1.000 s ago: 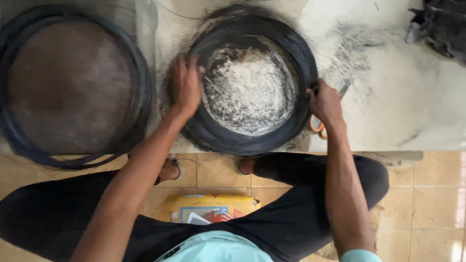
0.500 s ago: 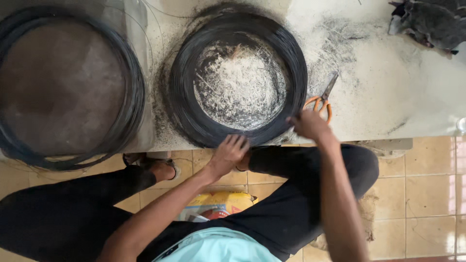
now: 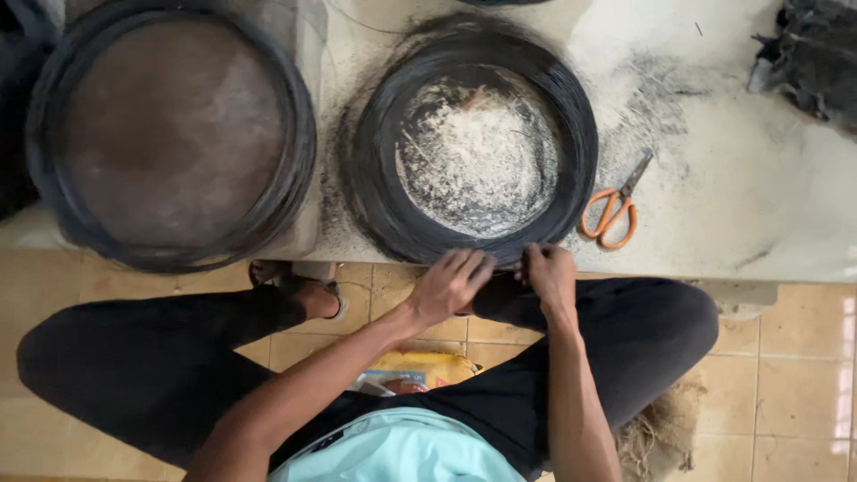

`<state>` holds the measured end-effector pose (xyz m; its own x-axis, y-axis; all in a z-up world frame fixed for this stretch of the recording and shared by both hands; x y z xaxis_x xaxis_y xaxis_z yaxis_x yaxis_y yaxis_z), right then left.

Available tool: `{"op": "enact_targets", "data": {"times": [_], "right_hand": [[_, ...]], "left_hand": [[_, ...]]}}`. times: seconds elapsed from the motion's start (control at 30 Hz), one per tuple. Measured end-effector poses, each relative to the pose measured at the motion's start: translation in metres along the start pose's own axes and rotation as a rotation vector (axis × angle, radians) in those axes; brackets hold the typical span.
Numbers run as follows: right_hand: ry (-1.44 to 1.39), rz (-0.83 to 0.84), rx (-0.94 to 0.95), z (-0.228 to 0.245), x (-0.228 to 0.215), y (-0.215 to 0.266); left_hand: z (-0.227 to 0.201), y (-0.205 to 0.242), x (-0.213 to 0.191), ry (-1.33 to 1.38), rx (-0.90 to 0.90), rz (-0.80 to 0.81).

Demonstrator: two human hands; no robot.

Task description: The person coils a long black wire into a circular bundle on a white work surface. They repeatedly wrap the wire, press it into place, and trim loose ends using orange-handled scissors. The coiled wire is then set aside on the surface.

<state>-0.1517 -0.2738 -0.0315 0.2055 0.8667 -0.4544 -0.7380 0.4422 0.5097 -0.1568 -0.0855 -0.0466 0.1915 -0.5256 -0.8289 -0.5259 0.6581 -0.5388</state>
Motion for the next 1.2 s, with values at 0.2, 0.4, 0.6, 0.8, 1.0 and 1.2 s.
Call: {"op": "enact_targets", "data": {"times": [0.2, 0.4, 0.6, 0.8, 1.0, 1.2], "right_hand": [[-0.163, 0.013, 0.026, -0.008, -0.002, -0.007], [-0.192, 0.021, 0.02, 0.001, -0.007, -0.001], [-0.161, 0.014, 0.009, 0.003, -0.008, 0.001], [-0.104, 0.021, 0.012, -0.003, -0.004, -0.003], [0.643, -0.238, -0.136, 0.003, -0.021, 0.002], [0.763, -0.435, -0.379, 0.087, -0.009, 0.05]], "left_hand": [[0.037, 0.021, -0.044, -0.046, -0.116, -0.128], [0.113, 0.013, -0.102, -0.013, -0.146, 0.268], [0.137, -0.011, -0.121, -0.07, -0.827, 0.149], [0.19, 0.028, -0.053, 0.0, -1.163, 0.388], [0.17, 0.005, -0.056, 0.075, -1.13, 0.347], [0.183, 0.012, -0.076, -0.013, -1.129, 0.357]]}}
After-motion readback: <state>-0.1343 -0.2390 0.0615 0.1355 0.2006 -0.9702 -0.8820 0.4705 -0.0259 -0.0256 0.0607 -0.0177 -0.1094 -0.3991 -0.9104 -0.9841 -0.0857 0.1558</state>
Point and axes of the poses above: each hand's wrist, its own y-axis away from the middle knuckle, its own x-axis out of the palm, z = x × y, the point moved 4 cm from there along -y, towards the middle knuckle, and after that the axes turned 3 degrees about -x, right-handed, at the moved point
